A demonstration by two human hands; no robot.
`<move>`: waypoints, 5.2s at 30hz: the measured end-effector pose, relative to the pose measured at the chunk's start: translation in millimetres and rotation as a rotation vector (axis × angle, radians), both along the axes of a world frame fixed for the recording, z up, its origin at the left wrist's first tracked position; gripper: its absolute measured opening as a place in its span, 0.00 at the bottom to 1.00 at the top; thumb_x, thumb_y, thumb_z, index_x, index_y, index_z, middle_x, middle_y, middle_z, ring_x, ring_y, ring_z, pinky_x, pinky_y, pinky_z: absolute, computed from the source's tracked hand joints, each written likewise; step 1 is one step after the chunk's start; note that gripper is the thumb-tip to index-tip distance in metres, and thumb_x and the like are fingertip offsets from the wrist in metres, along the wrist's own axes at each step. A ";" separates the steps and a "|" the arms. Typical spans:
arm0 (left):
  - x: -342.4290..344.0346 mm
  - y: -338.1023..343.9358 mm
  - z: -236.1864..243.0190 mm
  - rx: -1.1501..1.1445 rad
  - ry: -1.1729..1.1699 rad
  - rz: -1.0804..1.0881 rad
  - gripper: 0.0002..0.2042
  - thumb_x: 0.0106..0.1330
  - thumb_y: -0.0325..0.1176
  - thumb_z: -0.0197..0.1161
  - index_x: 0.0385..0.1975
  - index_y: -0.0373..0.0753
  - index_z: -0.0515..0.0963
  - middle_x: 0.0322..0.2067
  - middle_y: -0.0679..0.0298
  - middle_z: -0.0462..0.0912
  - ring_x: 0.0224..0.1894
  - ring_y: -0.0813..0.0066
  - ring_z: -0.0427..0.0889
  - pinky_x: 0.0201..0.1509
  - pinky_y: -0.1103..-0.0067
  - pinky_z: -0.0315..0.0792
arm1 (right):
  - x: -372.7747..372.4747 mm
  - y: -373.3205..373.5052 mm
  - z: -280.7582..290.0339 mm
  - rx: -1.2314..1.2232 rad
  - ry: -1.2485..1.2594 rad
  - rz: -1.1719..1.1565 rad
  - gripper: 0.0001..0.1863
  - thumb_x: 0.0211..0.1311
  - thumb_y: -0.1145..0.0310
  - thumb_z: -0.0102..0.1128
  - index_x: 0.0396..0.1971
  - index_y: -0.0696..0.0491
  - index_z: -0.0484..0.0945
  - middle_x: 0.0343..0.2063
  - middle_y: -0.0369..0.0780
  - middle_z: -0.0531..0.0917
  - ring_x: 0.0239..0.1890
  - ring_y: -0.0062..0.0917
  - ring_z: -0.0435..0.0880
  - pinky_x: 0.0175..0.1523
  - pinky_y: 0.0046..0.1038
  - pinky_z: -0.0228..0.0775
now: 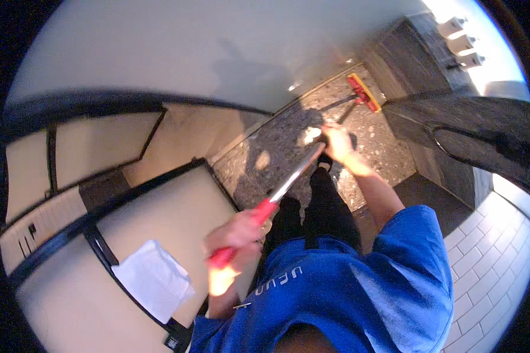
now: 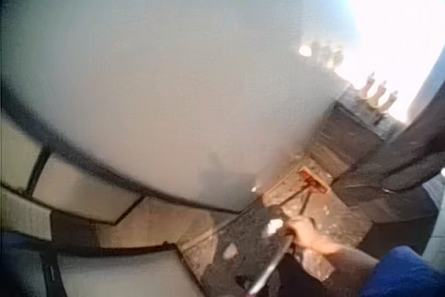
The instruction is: The person cleans a public restroom by sweeping the floor with a broom and mopping the floor with a mop. They move between the main area and a toilet stall, sweeping debris and mopping the tiled floor. The person also uses a handheld sprayer to wet the floor and walls in the shower area before mopping.
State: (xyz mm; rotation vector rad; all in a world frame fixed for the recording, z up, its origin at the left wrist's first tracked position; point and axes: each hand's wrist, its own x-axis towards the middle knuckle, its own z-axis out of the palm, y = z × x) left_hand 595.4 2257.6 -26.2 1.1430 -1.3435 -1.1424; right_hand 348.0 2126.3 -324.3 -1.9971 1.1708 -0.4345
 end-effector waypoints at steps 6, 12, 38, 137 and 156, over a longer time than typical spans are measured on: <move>102.3 95.0 -3.4 -0.214 0.066 0.264 0.10 0.45 0.25 0.62 0.12 0.37 0.66 0.12 0.64 0.72 0.16 0.68 0.72 0.26 0.72 0.70 | 142.8 97.9 -1.5 -0.185 -0.007 -0.038 0.11 0.30 0.73 0.67 0.21 0.52 0.77 0.27 0.42 0.81 0.36 0.38 0.80 0.43 0.36 0.71; 216.0 199.7 104.9 -0.203 -0.169 0.306 0.14 0.51 0.29 0.57 0.10 0.44 0.59 0.08 0.70 0.67 0.10 0.79 0.68 0.15 0.77 0.65 | 339.9 255.2 55.0 0.114 -0.368 0.178 0.16 0.29 0.75 0.66 0.27 0.50 0.77 0.29 0.41 0.78 0.42 0.40 0.76 0.48 0.38 0.67; 104.5 232.2 -41.5 0.027 0.231 0.062 0.11 0.45 0.22 0.70 0.17 0.39 0.71 0.20 0.64 0.76 0.26 0.68 0.78 0.48 0.68 0.73 | 77.0 256.5 -46.8 -0.133 0.000 -0.125 0.11 0.37 0.71 0.70 0.22 0.53 0.75 0.19 0.41 0.77 0.27 0.38 0.78 0.34 0.33 0.71; 182.7 208.7 -7.1 0.181 -0.117 1.661 0.10 0.60 0.29 0.57 0.18 0.36 0.73 0.23 0.61 0.79 0.31 0.64 0.79 0.44 0.65 0.73 | 561.9 86.2 22.4 -0.125 0.017 1.477 0.15 0.32 0.67 0.66 0.26 0.53 0.76 0.29 0.46 0.76 0.38 0.42 0.76 0.43 0.42 0.69; -76.9 327.5 92.0 -0.215 -0.466 2.630 0.19 0.67 0.37 0.47 0.12 0.46 0.54 0.07 0.73 0.51 0.09 0.83 0.49 0.15 0.83 0.50 | 391.2 412.3 87.0 -0.015 0.265 2.821 0.17 0.43 0.65 0.65 0.36 0.52 0.77 0.33 0.45 0.81 0.37 0.42 0.81 0.40 0.42 0.71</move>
